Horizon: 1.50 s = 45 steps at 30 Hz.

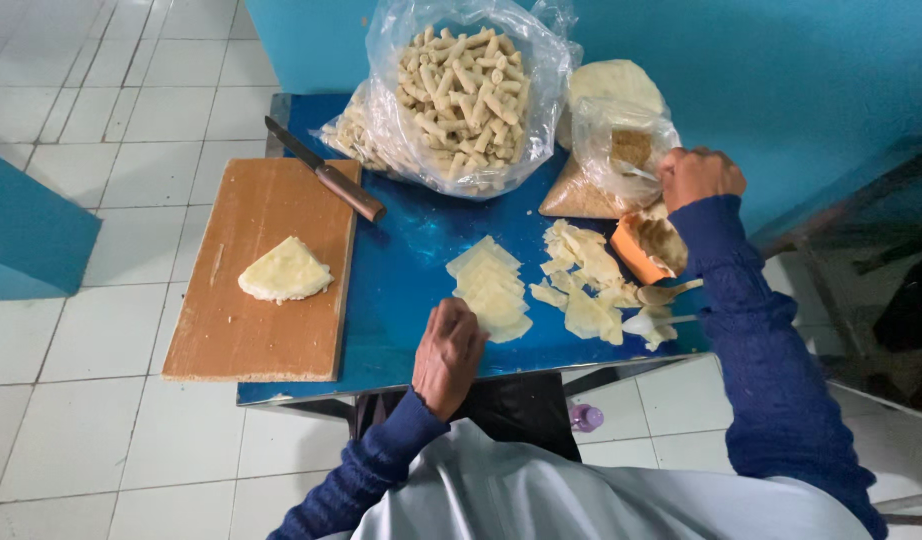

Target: The person sits at a table and assembles filled dough snacks. They spoon brown filling from a plastic bag onto flat dough pieces, fold the dough over the filling, and set the folded pieces on the table, repeating the cycle while handling dough scraps and finished pieces.

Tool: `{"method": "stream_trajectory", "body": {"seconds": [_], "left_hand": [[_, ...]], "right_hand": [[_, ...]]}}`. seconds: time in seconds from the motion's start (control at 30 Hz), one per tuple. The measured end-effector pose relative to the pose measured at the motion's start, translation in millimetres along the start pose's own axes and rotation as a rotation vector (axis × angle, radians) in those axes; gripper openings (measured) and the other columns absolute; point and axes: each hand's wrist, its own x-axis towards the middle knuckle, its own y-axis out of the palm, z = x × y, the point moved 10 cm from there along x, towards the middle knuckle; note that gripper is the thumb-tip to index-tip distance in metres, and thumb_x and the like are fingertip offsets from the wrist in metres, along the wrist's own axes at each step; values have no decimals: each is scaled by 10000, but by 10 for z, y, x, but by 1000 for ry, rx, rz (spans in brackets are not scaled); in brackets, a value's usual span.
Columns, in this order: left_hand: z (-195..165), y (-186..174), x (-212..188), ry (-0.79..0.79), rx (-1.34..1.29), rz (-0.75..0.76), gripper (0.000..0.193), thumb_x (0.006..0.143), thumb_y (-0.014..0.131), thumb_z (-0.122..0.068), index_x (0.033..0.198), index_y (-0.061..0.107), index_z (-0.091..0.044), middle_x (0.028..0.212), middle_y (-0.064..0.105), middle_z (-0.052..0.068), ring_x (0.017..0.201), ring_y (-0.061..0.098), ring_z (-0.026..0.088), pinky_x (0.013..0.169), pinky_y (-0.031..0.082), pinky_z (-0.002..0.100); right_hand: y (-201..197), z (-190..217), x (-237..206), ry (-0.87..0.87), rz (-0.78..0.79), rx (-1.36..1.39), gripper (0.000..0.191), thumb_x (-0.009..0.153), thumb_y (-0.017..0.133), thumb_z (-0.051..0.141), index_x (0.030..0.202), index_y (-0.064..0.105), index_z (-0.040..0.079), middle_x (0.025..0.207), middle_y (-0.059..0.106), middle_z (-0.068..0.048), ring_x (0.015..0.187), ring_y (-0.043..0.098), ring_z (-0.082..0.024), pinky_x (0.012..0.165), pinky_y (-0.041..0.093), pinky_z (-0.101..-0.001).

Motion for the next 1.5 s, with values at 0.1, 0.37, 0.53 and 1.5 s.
{"method": "stream_trajectory", "body": {"seconds": [0.1,0.37,0.53,1.5], "left_hand": [[55,-16,26,-28,101,-34,152,888,645,-8,1022,573,-20,1053,543,143,953,555,360,807,478,455],[174,54,-9,-119,209,1,197,834,672,-128,973,571,-30,997,519,137,968,531,347,776,438,462],[195,112,-22,-134,221,26,106,889,634,-113,951,578,-48,992,522,128,968,536,332,811,445,459],[72,10,11,-102,123,-89,83,939,560,-36,1014,542,-68,935,577,117,904,586,348,768,477,453]], "right_hand": [[-42,74,-36,-21,-49,-11,73,915,736,238,855,770,215,919,731,-84,896,698,-308,805,541,-451],[-57,43,-64,62,96,60,35,920,749,220,899,775,210,877,732,-104,792,704,-332,671,530,-459],[-115,217,40,-5,-27,252,47,935,745,184,921,790,182,894,751,-100,805,708,-331,707,540,-439],[125,143,-897,35,295,1027,203,1008,666,133,1161,741,24,964,750,-25,859,652,-50,768,512,-225]]}}
